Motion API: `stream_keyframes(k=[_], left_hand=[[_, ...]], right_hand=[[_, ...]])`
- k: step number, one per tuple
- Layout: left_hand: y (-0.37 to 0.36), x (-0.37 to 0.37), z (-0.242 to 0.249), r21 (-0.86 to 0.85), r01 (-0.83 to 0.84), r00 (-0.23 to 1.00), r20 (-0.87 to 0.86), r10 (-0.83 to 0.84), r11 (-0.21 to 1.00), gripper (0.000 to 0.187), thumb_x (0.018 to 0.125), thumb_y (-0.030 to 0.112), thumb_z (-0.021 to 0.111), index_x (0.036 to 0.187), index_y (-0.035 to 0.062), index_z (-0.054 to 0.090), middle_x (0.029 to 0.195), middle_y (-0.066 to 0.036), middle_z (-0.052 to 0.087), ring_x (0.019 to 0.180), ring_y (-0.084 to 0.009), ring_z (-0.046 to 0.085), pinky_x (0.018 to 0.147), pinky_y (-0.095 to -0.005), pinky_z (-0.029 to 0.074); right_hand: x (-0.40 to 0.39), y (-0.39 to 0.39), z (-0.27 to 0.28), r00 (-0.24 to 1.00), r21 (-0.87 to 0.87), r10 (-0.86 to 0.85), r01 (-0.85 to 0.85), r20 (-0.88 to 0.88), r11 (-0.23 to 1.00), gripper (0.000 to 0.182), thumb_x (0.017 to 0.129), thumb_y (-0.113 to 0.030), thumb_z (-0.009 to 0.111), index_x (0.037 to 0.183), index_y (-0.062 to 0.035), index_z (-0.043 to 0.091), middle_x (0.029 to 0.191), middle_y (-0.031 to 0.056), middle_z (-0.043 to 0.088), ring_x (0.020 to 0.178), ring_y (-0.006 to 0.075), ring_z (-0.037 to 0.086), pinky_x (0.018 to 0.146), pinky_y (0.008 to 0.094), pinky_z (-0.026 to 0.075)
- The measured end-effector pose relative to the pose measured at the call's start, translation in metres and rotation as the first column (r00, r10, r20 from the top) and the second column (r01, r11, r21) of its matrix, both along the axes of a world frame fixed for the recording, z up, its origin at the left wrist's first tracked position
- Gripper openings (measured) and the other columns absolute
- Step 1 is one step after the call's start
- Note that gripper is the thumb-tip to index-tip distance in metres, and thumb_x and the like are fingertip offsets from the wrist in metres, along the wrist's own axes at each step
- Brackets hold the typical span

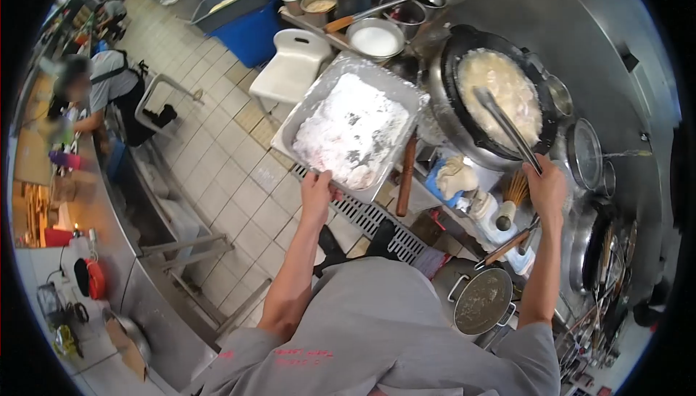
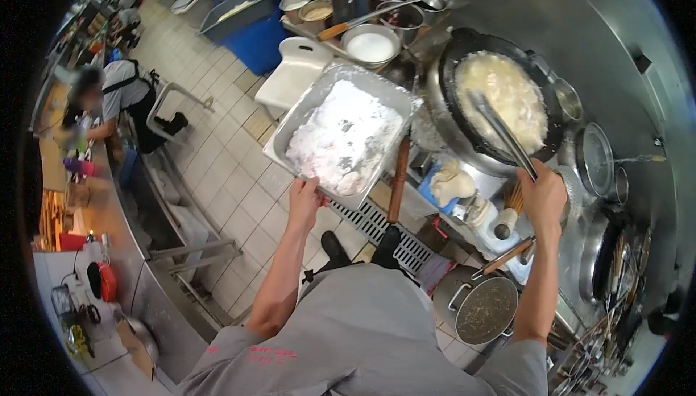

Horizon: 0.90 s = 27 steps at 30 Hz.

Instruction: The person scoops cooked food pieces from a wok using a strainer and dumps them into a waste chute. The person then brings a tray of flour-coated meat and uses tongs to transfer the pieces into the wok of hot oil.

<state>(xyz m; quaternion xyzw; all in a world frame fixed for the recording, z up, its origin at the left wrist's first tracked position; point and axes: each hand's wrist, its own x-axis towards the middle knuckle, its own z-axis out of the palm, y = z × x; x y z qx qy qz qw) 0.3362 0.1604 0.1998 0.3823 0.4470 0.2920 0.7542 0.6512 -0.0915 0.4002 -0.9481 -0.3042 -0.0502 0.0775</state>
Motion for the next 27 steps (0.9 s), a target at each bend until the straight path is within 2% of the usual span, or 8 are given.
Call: stream_keyframes(k=[3,7,9,12,15,18,21,27], left_hand=[[0.0,0.001,0.002,-0.012,-0.02,0.999,0.028,0.02,1.0,0.013,0.09,0.013,0.05,0.094,0.0003,0.051,0.071,-0.008,0.058,0.052,-0.0143,0.054,0.043,-0.028,0.045],[0.0,0.0,0.008,-0.025,0.002,0.997,0.075,0.0,1.0,0.012,0.09,0.012,0.051,0.092,0.0001,0.05,0.072,-0.009,0.059,0.054,-0.0144,0.056,0.043,-0.0279,0.046],[0.0,0.001,0.008,-0.026,0.012,0.997,0.077,-0.01,1.0,0.012,0.09,0.012,0.051,0.092,0.0002,0.05,0.071,-0.009,0.059,0.054,-0.0147,0.057,0.044,-0.0278,0.046],[-0.001,0.003,0.006,-0.048,-0.012,0.998,0.06,0.015,0.999,0.011,0.09,0.012,0.051,0.092,0.0006,0.05,0.069,-0.008,0.058,0.052,-0.0148,0.056,0.043,-0.0276,0.046],[0.0,0.001,0.003,-0.065,-0.025,0.998,0.051,0.028,0.998,0.012,0.09,0.013,0.051,0.092,0.001,0.05,0.068,-0.008,0.058,0.05,-0.0137,0.055,0.041,-0.0264,0.045],[0.002,0.0,0.008,-0.035,0.012,0.999,0.042,-0.01,0.999,0.013,0.091,0.014,0.051,0.092,0.0006,0.05,0.07,-0.008,0.059,0.052,-0.0139,0.055,0.043,-0.0266,0.044],[0.0,0.004,0.015,-0.024,0.017,0.997,0.073,-0.015,1.0,0.015,0.092,0.015,0.051,0.093,0.0003,0.05,0.072,-0.008,0.06,0.053,-0.0141,0.056,0.045,-0.0264,0.045],[-0.002,0.005,0.006,-0.028,0.007,1.0,-0.003,-0.007,1.0,0.017,0.09,0.015,0.052,0.098,-0.0001,0.051,0.073,-0.011,0.06,0.054,-0.0152,0.056,0.046,-0.0281,0.044]], right_hand=[[-0.037,0.03,0.027,0.933,-0.02,0.341,-0.345,-0.113,0.938,0.031,0.077,-0.021,0.068,0.104,-0.0038,0.066,0.081,0.0173,0.066,0.077,0.0354,0.064,0.066,0.0444,0.048],[-0.073,0.101,0.046,0.649,-0.242,0.756,-0.75,-0.085,0.616,0.019,0.072,-0.017,0.068,0.087,-0.0051,0.066,0.076,0.0123,0.064,0.068,0.0317,0.063,0.059,0.0421,0.047],[-0.075,0.132,0.033,0.518,-0.335,0.852,-0.817,-0.071,0.469,0.017,0.07,-0.015,0.069,0.084,-0.0071,0.062,0.072,0.0104,0.057,0.07,0.0293,0.061,0.061,0.0407,0.046],[-0.083,0.169,0.021,0.359,-0.432,0.927,-0.857,-0.111,0.281,0.019,0.071,-0.015,0.067,0.086,-0.0066,0.06,0.073,0.012,0.059,0.069,0.0297,0.062,0.06,0.0412,0.046],[-0.085,0.18,-0.005,0.363,-0.395,0.914,-0.878,-0.18,0.271,0.011,0.073,-0.015,0.063,0.078,-0.0052,0.062,0.073,0.0126,0.063,0.064,0.0291,0.063,0.058,0.04,0.048],[-0.09,0.148,-0.047,0.523,-0.25,0.844,-0.838,-0.12,0.484,0.014,0.077,-0.018,0.063,0.081,-0.0049,0.062,0.072,0.0136,0.063,0.062,0.0307,0.063,0.058,0.0411,0.048],[-0.108,0.119,-0.078,0.727,-0.095,0.653,-0.68,-0.21,0.727,0.021,0.079,-0.023,0.065,0.09,-0.0044,0.063,0.074,0.0154,0.064,0.067,0.0333,0.063,0.061,0.0431,0.048],[-0.12,0.094,-0.069,0.84,0.192,0.345,-0.289,-0.419,0.938,0.032,0.078,-0.027,0.069,0.101,-0.0049,0.068,0.081,0.0183,0.067,0.075,0.0359,0.064,0.067,0.0404,0.049]])
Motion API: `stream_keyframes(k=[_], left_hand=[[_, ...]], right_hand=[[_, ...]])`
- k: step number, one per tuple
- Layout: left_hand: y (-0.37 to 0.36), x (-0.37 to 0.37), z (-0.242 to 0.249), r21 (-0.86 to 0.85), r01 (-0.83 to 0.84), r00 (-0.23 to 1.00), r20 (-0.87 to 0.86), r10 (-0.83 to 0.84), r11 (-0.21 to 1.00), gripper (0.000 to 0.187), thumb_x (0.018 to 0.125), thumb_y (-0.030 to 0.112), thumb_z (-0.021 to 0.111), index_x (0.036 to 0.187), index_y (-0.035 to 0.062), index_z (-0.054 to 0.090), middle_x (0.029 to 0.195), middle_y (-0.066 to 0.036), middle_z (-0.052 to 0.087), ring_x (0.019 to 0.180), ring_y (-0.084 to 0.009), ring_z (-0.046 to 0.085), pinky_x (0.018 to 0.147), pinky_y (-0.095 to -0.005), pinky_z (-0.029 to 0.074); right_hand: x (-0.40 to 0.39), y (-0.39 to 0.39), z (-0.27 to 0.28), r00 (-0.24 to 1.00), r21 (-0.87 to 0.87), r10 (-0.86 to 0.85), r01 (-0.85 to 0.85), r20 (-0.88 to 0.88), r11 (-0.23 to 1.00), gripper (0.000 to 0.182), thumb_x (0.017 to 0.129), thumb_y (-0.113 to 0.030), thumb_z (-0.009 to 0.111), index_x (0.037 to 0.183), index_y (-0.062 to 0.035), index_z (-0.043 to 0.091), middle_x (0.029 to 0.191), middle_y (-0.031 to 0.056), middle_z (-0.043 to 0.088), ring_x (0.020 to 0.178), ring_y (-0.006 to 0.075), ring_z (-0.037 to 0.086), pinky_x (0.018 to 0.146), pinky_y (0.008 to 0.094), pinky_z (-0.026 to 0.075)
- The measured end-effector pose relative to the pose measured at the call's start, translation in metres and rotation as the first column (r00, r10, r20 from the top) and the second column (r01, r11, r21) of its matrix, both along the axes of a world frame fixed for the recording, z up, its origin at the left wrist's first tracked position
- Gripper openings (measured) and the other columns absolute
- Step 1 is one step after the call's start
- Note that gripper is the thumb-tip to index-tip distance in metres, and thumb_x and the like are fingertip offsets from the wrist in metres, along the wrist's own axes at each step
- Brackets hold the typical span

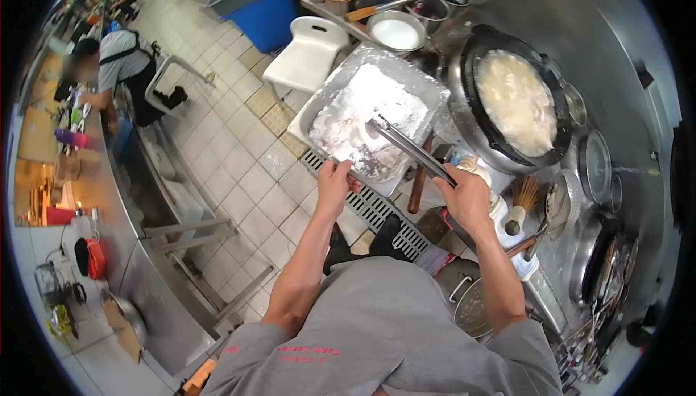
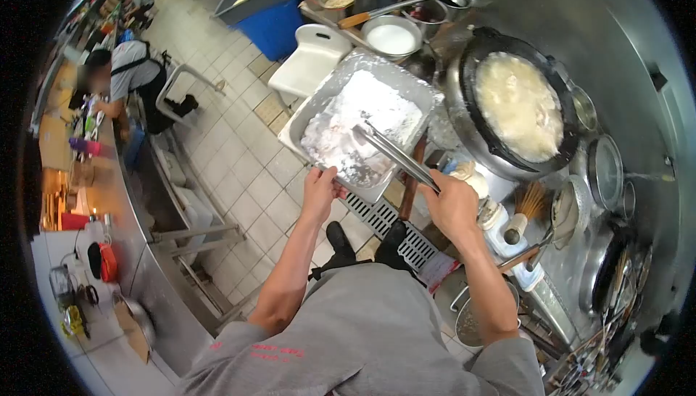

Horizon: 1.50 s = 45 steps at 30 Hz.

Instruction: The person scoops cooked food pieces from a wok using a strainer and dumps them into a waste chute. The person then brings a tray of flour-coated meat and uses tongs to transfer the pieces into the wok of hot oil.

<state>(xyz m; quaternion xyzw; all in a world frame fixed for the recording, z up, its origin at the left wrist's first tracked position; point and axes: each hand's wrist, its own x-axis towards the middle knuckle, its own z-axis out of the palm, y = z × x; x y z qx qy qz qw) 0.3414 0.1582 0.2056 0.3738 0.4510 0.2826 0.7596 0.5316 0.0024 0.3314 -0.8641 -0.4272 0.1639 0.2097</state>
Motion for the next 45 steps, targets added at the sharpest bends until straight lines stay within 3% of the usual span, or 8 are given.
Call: stream_keyframes(k=[9,12,17,26,33,37,40,45], left_hand=[[-0.004,0.004,0.006,0.037,-0.003,0.999,0.038,0.001,0.999,0.017,0.09,0.016,0.051,0.094,0.0,0.051,0.07,-0.01,0.059,0.052,-0.0154,0.056,0.044,-0.0279,0.044],[-0.003,0.002,0.005,0.036,-0.004,0.999,0.038,0.003,0.999,0.015,0.091,0.015,0.051,0.095,0.0002,0.051,0.071,-0.01,0.06,0.053,-0.0156,0.056,0.044,-0.0279,0.045],[-0.002,0.001,0.0,0.033,-0.001,0.998,0.055,-0.001,0.999,0.014,0.091,0.015,0.051,0.095,0.0011,0.05,0.071,-0.009,0.059,0.053,-0.0154,0.056,0.044,-0.0283,0.045],[-0.003,0.002,-0.001,0.029,-0.02,0.998,0.058,0.018,0.999,0.014,0.09,0.013,0.051,0.097,0.0005,0.05,0.07,-0.009,0.058,0.052,-0.0145,0.055,0.043,-0.0266,0.045],[-0.001,0.002,0.003,0.003,-0.006,0.997,0.071,0.005,1.0,0.016,0.09,0.013,0.051,0.1,-0.0005,0.05,0.07,-0.008,0.058,0.053,-0.0143,0.055,0.044,-0.0263,0.046],[0.0,0.001,-0.002,0.018,0.014,0.997,0.078,-0.016,1.0,0.017,0.091,0.014,0.051,0.099,-0.0004,0.052,0.074,-0.009,0.059,0.054,-0.0144,0.057,0.044,-0.0267,0.047],[0.0,0.0,0.002,0.004,-0.001,0.999,0.052,0.001,1.0,0.017,0.09,0.016,0.052,0.098,-0.0001,0.053,0.072,-0.008,0.059,0.055,-0.0142,0.058,0.044,-0.0268,0.048],[0.001,0.001,0.0,-0.019,0.004,0.997,0.078,-0.003,1.0,0.014,0.091,0.013,0.051,0.096,0.0,0.052,0.071,-0.008,0.059,0.052,-0.014,0.058,0.042,-0.0263,0.047]], right_hand=[[0.057,-0.071,0.012,0.949,0.137,-0.313,0.305,0.039,0.942,0.036,0.077,-0.03,0.07,0.105,-0.0067,0.069,0.073,0.0202,0.065,0.07,0.0371,0.063,0.066,0.0426,0.048],[0.091,-0.11,0.037,0.871,0.123,-0.49,0.492,-0.048,0.862,0.037,0.078,-0.03,0.07,0.105,-0.0049,0.068,0.067,0.0161,0.065,0.065,0.0302,0.064,0.063,0.0386,0.048],[0.135,-0.142,0.077,0.778,-0.07,-0.423,0.508,0.464,0.858,0.026,0.076,-0.027,0.068,0.093,-0.0072,0.071,0.077,0.0203,0.066,0.077,0.035,0.065,0.067,0.043,0.05],[0.172,-0.159,0.067,0.652,-0.144,-0.343,0.574,0.676,0.806,0.022,0.077,-0.024,0.064,0.088,-0.0059,0.068,0.082,0.0208,0.066,0.08,0.0381,0.065,0.072,0.0471,0.051],[0.17,-0.148,0.096,0.705,-0.24,-0.228,0.499,0.672,0.833,0.021,0.075,-0.023,0.065,0.086,-0.0056,0.068,0.08,0.0194,0.066,0.079,0.0379,0.065,0.071,0.046,0.051],[0.155,-0.13,0.107,0.641,-0.117,-0.28,0.504,0.714,0.856,0.026,0.077,-0.025,0.068,0.094,-0.0051,0.068,0.078,0.02,0.066,0.078,0.0385,0.064,0.07,0.0463,0.05],[0.131,-0.113,0.109,0.746,-0.044,-0.289,0.391,0.6,0.919,0.031,0.077,-0.026,0.069,0.1,-0.0061,0.068,0.08,0.0203,0.066,0.078,0.0382,0.064,0.07,0.0453,0.05],[0.046,-0.05,0.089,0.939,-0.124,-0.019,0.065,0.343,0.99,0.039,0.076,-0.027,0.07,0.107,-0.0049,0.066,0.086,0.0199,0.067,0.078,0.0354,0.065,0.068,0.0431,0.05]])
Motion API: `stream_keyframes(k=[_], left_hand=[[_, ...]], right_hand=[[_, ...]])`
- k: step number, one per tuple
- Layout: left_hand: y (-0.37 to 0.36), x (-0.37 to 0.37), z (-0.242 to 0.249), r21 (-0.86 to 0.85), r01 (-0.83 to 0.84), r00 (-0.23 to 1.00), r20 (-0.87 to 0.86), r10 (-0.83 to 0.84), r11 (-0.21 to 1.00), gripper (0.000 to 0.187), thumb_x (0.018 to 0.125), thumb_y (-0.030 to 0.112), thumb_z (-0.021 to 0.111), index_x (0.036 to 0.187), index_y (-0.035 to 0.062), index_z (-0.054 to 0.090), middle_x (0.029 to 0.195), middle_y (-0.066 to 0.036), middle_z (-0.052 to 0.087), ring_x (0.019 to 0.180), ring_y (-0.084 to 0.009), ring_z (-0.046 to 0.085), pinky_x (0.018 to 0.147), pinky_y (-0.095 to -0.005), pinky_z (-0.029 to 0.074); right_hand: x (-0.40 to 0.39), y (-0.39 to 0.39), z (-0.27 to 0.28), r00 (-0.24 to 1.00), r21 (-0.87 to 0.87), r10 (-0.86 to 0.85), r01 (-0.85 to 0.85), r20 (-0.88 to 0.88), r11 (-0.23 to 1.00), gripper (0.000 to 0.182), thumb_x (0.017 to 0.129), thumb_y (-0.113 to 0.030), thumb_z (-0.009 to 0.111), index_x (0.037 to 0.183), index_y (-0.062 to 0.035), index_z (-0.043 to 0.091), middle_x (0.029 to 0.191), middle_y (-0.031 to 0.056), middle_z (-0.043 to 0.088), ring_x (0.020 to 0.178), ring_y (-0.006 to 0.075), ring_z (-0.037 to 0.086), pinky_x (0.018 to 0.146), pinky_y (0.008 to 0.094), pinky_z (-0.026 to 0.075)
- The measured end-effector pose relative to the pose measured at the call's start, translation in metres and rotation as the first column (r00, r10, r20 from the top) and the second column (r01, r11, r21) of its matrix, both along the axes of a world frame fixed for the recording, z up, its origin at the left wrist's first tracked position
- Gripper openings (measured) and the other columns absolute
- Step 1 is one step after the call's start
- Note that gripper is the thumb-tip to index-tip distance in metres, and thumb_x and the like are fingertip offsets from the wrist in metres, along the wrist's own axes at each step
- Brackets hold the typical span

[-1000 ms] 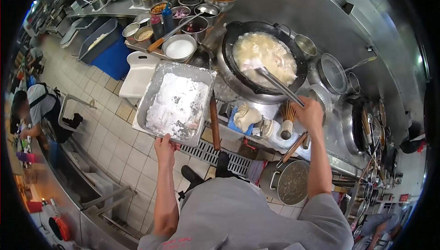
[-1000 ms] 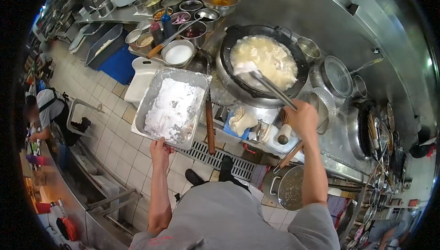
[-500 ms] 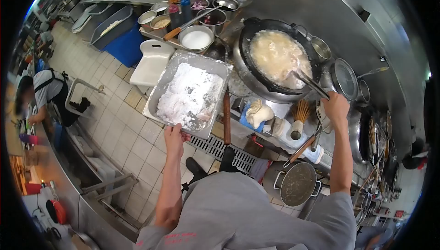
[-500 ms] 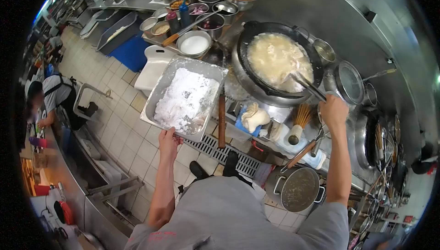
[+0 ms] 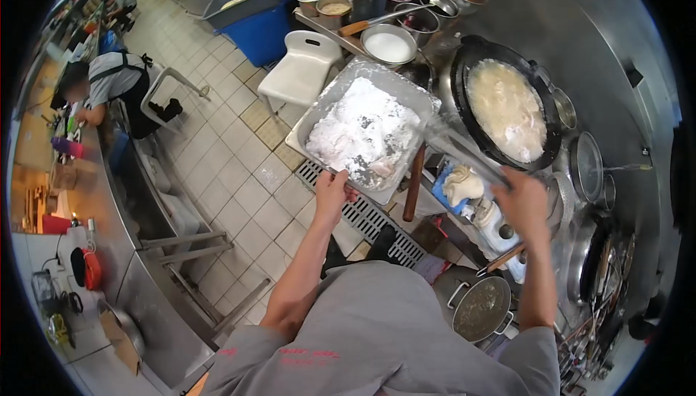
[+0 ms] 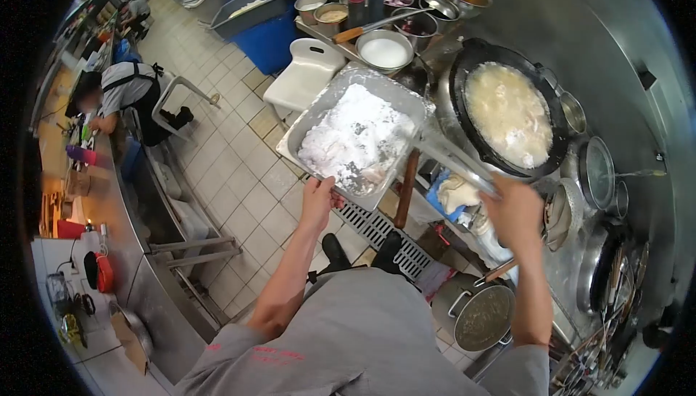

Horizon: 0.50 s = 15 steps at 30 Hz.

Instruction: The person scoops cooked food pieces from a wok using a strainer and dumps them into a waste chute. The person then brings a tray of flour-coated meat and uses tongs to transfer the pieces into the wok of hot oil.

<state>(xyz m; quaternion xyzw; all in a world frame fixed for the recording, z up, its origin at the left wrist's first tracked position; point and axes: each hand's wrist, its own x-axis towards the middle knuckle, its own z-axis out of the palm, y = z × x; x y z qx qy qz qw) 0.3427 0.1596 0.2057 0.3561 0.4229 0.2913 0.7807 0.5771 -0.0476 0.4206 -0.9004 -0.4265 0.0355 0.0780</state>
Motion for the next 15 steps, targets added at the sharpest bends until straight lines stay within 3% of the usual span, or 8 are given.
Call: stream_keyframes(k=[4,9,12,15], left_hand=[[-0.001,0.002,0.004,0.008,-0.001,1.0,0.013,0.001,1.0,0.013,0.091,0.012,0.051,0.094,0.0,0.052,0.072,-0.009,0.06,0.052,-0.0135,0.058,0.042,-0.0261,0.047],[0.004,-0.002,0.005,0.014,0.003,1.0,-0.023,-0.003,1.0,0.014,0.091,0.012,0.051,0.09,-0.0011,0.051,0.07,-0.01,0.06,0.052,-0.0144,0.057,0.042,-0.0265,0.047],[0.006,-0.002,0.003,-0.002,0.02,1.0,-0.004,-0.02,1.0,0.014,0.09,0.012,0.052,0.091,-0.0014,0.051,0.07,-0.01,0.059,0.051,-0.0154,0.057,0.044,-0.0274,0.047],[0.007,-0.002,0.0,0.003,0.005,1.0,0.006,-0.005,1.0,0.015,0.09,0.014,0.052,0.09,-0.0011,0.052,0.068,-0.01,0.059,0.05,-0.0155,0.055,0.043,-0.0274,0.045]], right_hand=[[-0.052,0.054,-0.067,0.956,0.004,0.286,-0.286,-0.068,0.958,0.037,0.076,-0.027,0.068,0.105,-0.0052,0.063,0.08,0.0161,0.066,0.076,0.0331,0.065,0.066,0.0417,0.051],[-0.075,0.114,-0.132,0.922,0.011,0.388,-0.388,0.013,0.922,0.03,0.077,-0.023,0.067,0.1,-0.0056,0.061,0.076,0.0138,0.063,0.07,0.0345,0.062,0.062,0.043,0.049],[-0.07,0.107,-0.121,0.932,0.063,0.362,-0.361,-0.009,0.931,0.03,0.076,-0.021,0.068,0.1,-0.0045,0.063,0.078,0.0132,0.065,0.071,0.0337,0.063,0.062,0.0417,0.049],[-0.055,0.081,-0.108,0.961,0.272,0.273,-0.25,-0.049,0.929,0.031,0.077,-0.022,0.068,0.102,-0.0047,0.064,0.076,0.0137,0.065,0.071,0.0322,0.064,0.061,0.0418,0.049]])
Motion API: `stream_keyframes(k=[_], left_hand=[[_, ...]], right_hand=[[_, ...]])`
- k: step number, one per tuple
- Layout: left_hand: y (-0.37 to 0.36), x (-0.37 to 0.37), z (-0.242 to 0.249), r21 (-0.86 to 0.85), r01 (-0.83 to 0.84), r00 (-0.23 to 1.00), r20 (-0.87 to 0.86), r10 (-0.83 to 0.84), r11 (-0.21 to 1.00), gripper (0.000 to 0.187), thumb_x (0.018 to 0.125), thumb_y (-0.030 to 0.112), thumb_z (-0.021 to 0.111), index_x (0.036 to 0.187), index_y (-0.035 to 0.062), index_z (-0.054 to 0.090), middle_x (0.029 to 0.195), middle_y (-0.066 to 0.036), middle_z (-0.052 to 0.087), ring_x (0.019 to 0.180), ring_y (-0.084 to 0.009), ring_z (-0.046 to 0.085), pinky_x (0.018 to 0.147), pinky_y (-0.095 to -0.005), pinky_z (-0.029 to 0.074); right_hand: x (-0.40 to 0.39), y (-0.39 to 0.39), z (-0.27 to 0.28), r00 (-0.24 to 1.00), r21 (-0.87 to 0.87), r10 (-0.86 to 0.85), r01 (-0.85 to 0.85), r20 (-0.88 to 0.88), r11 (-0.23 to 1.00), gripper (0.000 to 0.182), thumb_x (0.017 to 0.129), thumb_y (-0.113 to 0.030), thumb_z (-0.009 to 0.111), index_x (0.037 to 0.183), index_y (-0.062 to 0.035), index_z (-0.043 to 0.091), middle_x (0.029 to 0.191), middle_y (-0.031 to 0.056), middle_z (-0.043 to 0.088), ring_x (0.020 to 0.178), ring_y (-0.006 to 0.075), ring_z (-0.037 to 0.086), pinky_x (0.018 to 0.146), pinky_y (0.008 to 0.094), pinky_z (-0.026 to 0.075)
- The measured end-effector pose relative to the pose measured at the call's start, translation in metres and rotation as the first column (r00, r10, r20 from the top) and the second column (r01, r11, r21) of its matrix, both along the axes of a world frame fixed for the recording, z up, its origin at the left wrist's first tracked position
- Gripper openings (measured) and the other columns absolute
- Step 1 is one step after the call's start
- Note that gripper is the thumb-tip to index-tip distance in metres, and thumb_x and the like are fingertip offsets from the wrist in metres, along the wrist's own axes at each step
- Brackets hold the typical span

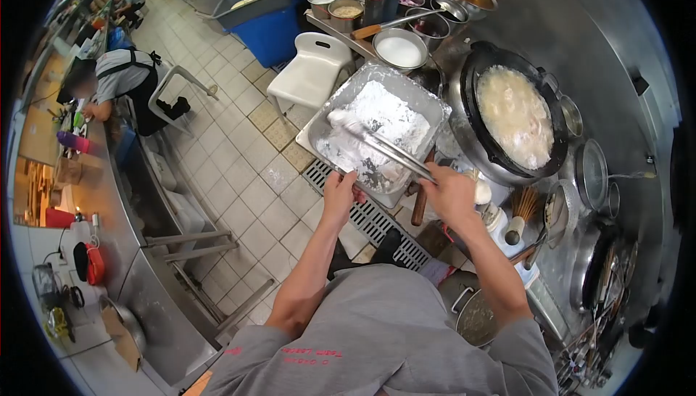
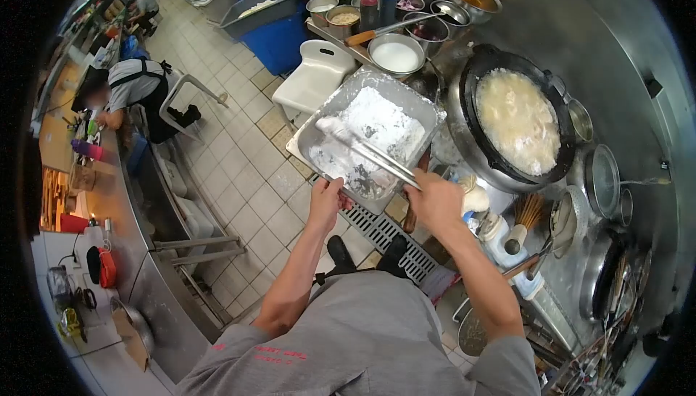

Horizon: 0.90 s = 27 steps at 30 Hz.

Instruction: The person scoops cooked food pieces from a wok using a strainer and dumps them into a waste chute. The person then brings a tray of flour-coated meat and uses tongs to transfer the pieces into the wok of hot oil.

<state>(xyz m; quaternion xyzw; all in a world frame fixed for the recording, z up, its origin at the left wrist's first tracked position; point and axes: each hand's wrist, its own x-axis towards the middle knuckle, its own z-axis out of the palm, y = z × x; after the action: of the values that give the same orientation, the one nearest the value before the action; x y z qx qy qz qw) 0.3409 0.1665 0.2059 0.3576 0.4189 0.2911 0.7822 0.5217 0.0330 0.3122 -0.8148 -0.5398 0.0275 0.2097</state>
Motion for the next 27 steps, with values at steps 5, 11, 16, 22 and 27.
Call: stream_keyframes(k=[5,11,16,22,27], left_hand=[[-0.003,0.001,-0.008,0.048,-0.046,0.995,-0.085,0.05,0.998,0.017,0.089,0.015,0.053,0.091,-0.0014,0.054,0.071,-0.01,0.059,0.051,-0.0158,0.054,0.044,-0.028,0.044],[-0.008,0.005,0.006,0.035,-0.019,0.998,-0.064,0.021,0.999,0.016,0.091,0.014,0.05,0.096,-0.0008,0.052,0.072,-0.01,0.059,0.052,-0.0156,0.054,0.044,-0.0274,0.043],[-0.01,0.007,0.011,0.045,-0.021,0.998,-0.052,0.024,0.999,0.014,0.09,0.013,0.05,0.092,-0.0006,0.051,0.069,-0.009,0.057,0.051,-0.0154,0.054,0.043,-0.0281,0.045],[-0.01,0.007,0.005,0.05,-0.049,0.996,-0.066,0.052,0.998,0.015,0.089,0.014,0.051,0.09,-0.0005,0.052,0.069,-0.008,0.057,0.051,-0.0145,0.054,0.042,-0.0278,0.044],[-0.011,0.005,0.008,0.061,-0.023,0.997,-0.069,0.027,0.998,0.017,0.09,0.016,0.052,0.097,0.0,0.051,0.074,-0.01,0.059,0.055,-0.0161,0.056,0.046,-0.0285,0.046]], right_hand=[[0.051,-0.053,0.054,0.939,0.049,-0.332,0.337,-0.095,0.94,0.036,0.077,-0.025,0.069,0.105,-0.0032,0.067,0.083,0.0185,0.067,0.076,0.0353,0.064,0.067,0.0398,0.049],[0.17,-0.087,0.082,0.748,0.029,-0.636,0.643,0.188,0.765,0.024,0.078,-0.027,0.067,0.089,-0.0049,0.068,0.072,0.0208,0.063,0.076,0.0397,0.063,0.066,0.0465,0.048],[0.279,-0.081,0.05,0.658,-0.026,-0.685,0.727,0.311,0.686,0.029,0.079,-0.032,0.065,0.087,-0.0042,0.067,0.082,0.0207,0.066,0.082,0.0398,0.064,0.072,0.0467,0.051],[0.262,-0.08,0.068,0.672,0.107,-0.703,0.701,0.231,0.705,0.034,0.081,-0.035,0.062,0.099,-0.0074,0.068,0.09,0.0217,0.066,0.087,0.0387,0.064,0.076,0.0461,0.05],[0.157,-0.062,0.091,0.896,-0.01,-0.435,0.438,0.089,0.899,0.035,0.079,-0.034,0.066,0.104,-0.0095,0.069,0.078,0.0183,0.066,0.078,0.0361,0.064,0.068,0.0418,0.049]])
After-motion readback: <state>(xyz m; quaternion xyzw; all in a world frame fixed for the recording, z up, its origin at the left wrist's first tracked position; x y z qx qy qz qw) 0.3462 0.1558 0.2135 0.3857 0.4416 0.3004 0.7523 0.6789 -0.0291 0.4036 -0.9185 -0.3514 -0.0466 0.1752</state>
